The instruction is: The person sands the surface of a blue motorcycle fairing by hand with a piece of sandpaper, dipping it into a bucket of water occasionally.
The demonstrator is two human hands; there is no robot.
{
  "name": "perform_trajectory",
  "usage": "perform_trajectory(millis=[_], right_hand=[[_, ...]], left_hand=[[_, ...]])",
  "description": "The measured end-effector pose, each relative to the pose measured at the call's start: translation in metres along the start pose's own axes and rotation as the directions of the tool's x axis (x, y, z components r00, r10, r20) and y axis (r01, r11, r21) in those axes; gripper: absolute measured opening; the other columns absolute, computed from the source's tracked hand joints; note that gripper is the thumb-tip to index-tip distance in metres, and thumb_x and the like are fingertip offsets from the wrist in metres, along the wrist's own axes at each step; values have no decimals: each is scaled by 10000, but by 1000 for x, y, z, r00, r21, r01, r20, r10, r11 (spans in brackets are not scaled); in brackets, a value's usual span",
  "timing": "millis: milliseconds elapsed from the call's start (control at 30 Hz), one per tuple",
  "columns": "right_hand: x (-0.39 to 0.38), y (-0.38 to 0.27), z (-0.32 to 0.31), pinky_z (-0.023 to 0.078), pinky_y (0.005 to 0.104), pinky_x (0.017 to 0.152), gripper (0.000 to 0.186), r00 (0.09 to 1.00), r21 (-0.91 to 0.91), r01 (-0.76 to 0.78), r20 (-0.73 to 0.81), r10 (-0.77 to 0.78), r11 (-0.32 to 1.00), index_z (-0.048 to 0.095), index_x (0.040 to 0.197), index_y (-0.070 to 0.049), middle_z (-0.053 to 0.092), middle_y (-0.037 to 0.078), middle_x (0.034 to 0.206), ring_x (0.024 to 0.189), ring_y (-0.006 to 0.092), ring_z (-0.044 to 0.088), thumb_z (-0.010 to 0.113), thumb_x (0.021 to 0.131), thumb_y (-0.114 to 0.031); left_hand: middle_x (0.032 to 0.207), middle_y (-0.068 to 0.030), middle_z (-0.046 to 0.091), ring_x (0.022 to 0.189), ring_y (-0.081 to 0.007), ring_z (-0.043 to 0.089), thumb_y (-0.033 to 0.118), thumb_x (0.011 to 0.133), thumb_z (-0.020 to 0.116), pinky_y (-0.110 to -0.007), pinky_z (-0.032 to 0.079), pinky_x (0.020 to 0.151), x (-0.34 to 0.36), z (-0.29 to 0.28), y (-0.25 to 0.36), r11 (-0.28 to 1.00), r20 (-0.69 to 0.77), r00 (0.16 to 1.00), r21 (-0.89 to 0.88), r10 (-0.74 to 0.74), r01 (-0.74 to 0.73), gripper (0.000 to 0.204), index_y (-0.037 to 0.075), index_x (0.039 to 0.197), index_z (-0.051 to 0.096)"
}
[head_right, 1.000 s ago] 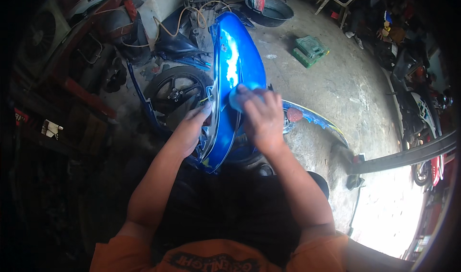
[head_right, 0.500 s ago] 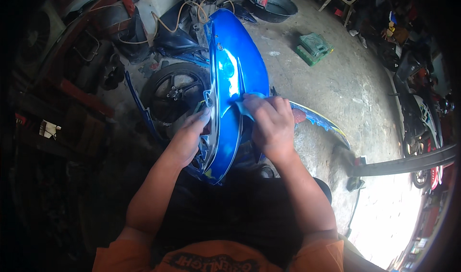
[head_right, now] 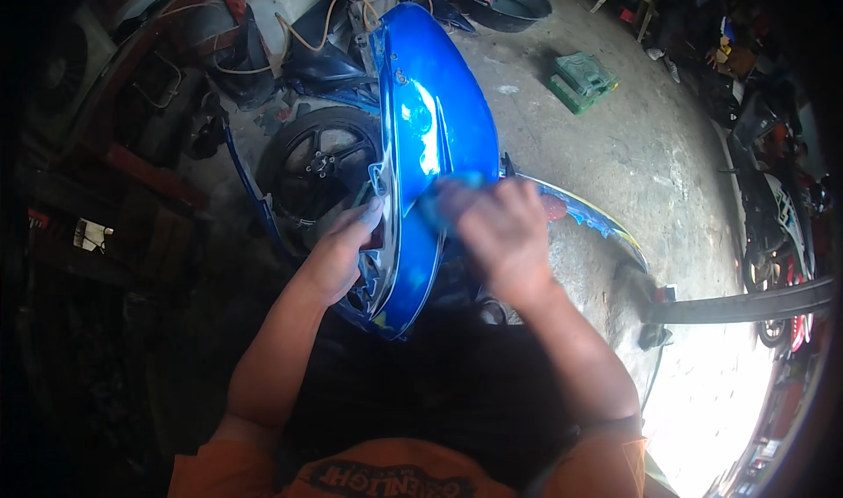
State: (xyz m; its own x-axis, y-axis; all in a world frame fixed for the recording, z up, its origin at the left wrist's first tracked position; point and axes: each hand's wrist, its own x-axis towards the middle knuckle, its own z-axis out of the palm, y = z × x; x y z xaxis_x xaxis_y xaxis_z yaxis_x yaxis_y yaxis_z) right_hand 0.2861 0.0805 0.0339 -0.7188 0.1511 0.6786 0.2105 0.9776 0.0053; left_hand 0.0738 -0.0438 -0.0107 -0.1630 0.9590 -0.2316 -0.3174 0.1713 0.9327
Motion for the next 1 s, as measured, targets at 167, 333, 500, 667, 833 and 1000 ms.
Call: perform_trajectory(millis=[167,333,500,667,833,1000], right_hand=[[2,-34,6,498,416,831,277,988,19,144,47,-145,989,742,1104,-110,777,32,1289,941,204,669,726,829,-85],[6,-1,3,528,409,903,295,999,-118,-9,-43,4,993,733,1136,-89,766,60,1313,1003,231,689,724,842,-95],[2,3,1,543,438,931,352,984,-56,172,55,-169,984,715,1137,-54,741,133,1337,1135,302,713,752,788,-85],[-1,-19,7,556,463,982,362,976,64,214,33,-216,975,680,1153,-51,747,129,1309,1173,327,715,752,800,-82],[-9,19,14,571,457,1020,330,990,88,123,-83,-116,988,688,1153,-74,755,122,1294,1190,308,720,765,832,-94],[-2,-12,11,573,454,962,346,954,87,297,23,-300,951,702,1148,-64,764,106,1285,1163,323,727,785,815,-101]], left_hand=[[1217,-36,752,1112,-129,699,409,1148,568,-333,508,1043,2,-9,-4,991,97,994,-127,-39,51,410,79,1351,703],[1198,-30,756,1105,-130,704,418,1143,577,-331,515,1035,1,-11,-6,996,105,994,-77,-37,46,417,75,1344,705],[1005,11,734,953,-82,634,461,1163,518,-320,491,956,0,-16,-4,996,57,995,-22,-85,87,446,86,1173,761],[1076,-14,749,991,-102,664,488,1157,523,-325,522,957,-5,-7,-1,1000,48,999,8,-14,14,491,58,1213,753],[1197,-46,753,1111,-126,686,446,1174,506,-316,537,1005,-7,-11,9,995,59,994,37,-90,88,506,19,1363,698],[1209,-42,751,1113,-111,677,430,1174,512,-313,529,1013,-8,-13,4,998,99,994,-8,-53,54,500,3,1359,698]])
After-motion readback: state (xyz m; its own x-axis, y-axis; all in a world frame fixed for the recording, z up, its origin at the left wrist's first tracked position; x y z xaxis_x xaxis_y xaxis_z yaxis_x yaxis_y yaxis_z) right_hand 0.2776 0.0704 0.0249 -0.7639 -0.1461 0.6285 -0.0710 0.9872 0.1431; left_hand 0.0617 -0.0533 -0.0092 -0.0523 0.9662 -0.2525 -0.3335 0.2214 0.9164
